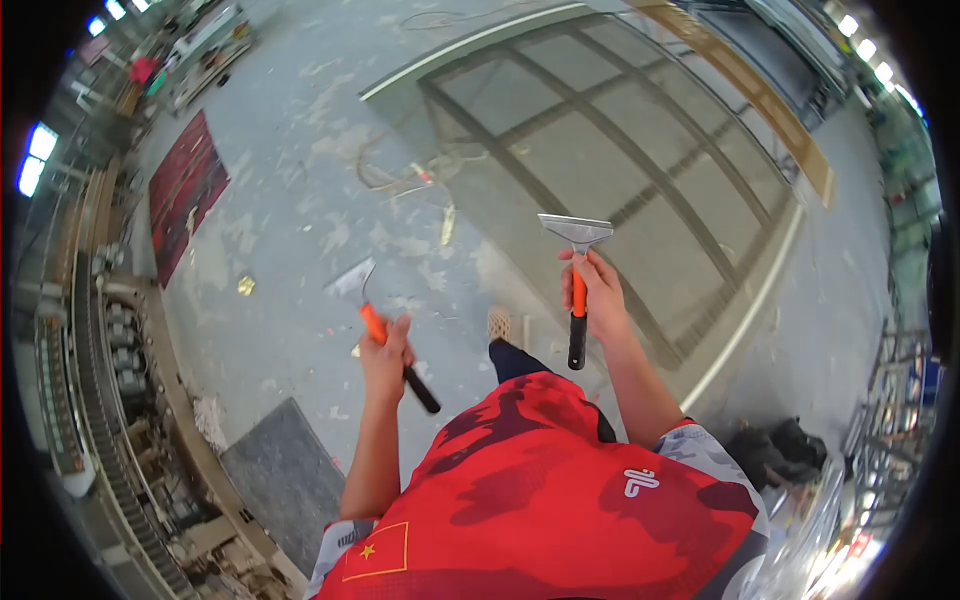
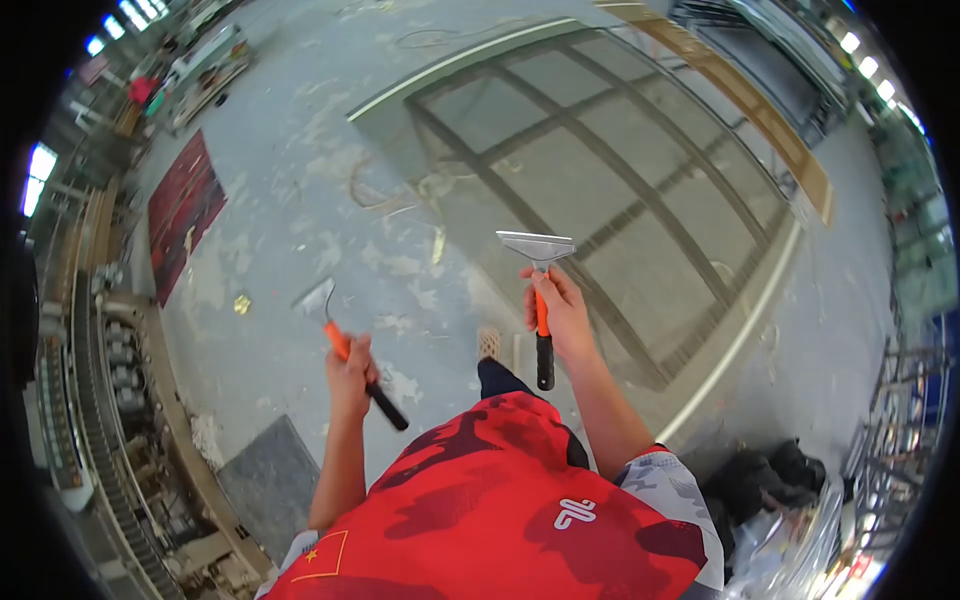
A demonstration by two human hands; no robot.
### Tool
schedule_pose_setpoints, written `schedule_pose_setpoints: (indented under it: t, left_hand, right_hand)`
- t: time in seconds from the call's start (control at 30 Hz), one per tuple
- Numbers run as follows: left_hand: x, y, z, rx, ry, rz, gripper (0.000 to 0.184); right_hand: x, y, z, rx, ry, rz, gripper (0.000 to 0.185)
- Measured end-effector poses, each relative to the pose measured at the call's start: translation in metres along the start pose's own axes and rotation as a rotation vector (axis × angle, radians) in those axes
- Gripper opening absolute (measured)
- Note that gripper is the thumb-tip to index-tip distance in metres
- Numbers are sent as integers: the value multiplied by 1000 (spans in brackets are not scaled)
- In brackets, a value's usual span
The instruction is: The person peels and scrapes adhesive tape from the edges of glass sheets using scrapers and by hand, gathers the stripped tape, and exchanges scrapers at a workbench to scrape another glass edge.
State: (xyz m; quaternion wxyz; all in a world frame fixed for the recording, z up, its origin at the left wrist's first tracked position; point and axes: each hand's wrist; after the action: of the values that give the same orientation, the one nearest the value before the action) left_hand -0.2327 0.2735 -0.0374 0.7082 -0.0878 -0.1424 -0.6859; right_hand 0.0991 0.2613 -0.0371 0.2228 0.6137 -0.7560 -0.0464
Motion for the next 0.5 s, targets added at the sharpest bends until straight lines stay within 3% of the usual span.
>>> schedule_pose_setpoints:
  t: [0.13,0.27,0.5]
  left_hand:
    - [-109,16,72,96,157,-19,21]
    - [-205,15,125,100,140,63,30]
    - [-320,-54,181,247,137,272,32]
  right_hand:
    - [-92,91,6,-10,47,-189,29]
    - [-190,183,-14,-14,76,-413,27]
    - [-316,326,-33,76,215,-694,28]
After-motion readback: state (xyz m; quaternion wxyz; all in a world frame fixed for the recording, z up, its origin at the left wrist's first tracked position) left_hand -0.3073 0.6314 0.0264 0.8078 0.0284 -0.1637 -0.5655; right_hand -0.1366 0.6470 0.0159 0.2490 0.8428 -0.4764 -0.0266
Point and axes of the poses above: each hand's wrist, its own x-axis away from the middle knuckle, its own y-axis out of the palm, z = x × y, and after that the axes turned 4 degrees about -z, right-handed
